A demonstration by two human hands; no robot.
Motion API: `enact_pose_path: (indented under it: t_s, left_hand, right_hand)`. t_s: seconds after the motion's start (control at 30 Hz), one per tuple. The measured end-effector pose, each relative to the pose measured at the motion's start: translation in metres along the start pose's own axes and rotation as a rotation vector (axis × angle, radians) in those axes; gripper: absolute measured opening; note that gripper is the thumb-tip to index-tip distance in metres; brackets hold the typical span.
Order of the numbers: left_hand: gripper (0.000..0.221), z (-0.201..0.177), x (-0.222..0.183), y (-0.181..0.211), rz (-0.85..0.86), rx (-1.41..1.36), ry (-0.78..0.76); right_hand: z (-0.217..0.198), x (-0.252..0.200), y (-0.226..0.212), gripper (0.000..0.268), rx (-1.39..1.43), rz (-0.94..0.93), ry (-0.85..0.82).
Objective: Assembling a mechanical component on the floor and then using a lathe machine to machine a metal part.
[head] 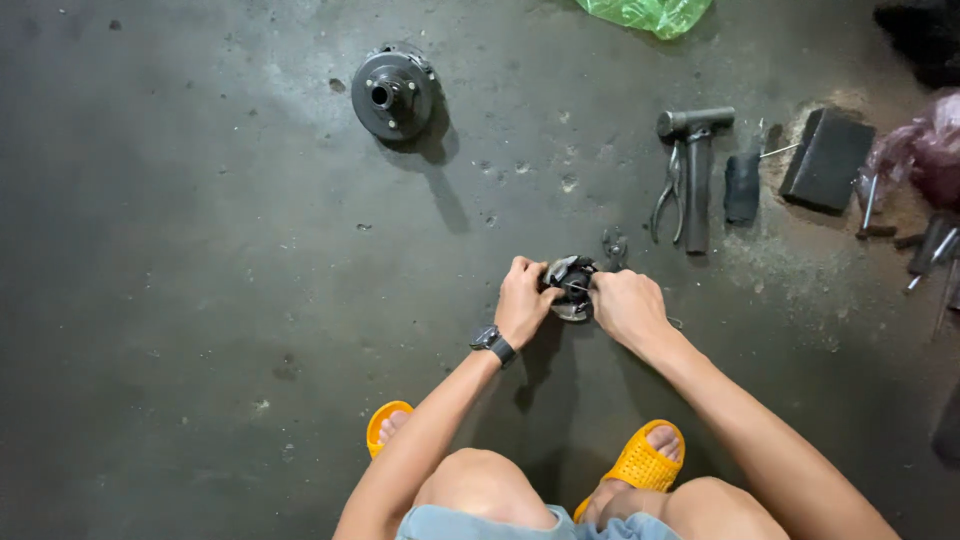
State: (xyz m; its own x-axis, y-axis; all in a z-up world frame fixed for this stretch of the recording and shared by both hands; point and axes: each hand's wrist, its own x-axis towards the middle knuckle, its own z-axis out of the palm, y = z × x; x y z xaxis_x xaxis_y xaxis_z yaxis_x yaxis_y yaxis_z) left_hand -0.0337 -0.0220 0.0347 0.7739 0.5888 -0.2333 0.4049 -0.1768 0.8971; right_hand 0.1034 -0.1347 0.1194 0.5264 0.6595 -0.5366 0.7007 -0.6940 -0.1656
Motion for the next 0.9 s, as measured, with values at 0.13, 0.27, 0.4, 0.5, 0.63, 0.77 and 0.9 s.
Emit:
enact_pose_path:
  t_s: [0.13,0.27,0.4,0.5,0.63,0.77,0.9]
  left_hand:
    - [0.045,-0.005,-0.002,0.006,0.029,-0.007,-0.005]
    - [0.044,-0.004,0.000,0.002,0.002,0.010,-0.036]
    - [0.044,0.000,-0.002,-0.004,0.026,0.025,-0.028]
    - [0.044,-0.004,-0.002,0.001,0.025,0.031,-0.046]
    - [0.045,-0.003,-0.003,-0.002,0.055,0.037,-0.017]
    - [0.043,-0.001,-0.001,-0.004,0.042,0.038,-0.031]
    - [0.041,0.001,-0.003,-0.005,0.026,0.034,-0.025]
  right_hand:
    - [0.007,0.008,0.004,0.016,-0.003,-0.059,0.007]
    - [0.018,0.018,0.006,0.013,-0.053,-0.124,0.049]
    - [0.009,0.019,0.001,0.014,0.001,-0.115,0.025]
    - [0.012,0.016,0.003,0.014,-0.009,-0.090,0.051]
    - [0.019,0.021,0.002,0.014,-0.028,-0.083,0.046]
    - [0.025,0.025,0.010,0.020,0.189,-0.133,0.034]
    - [0.049,0.014,0.031,0.023,0.556,-0.048,0.000]
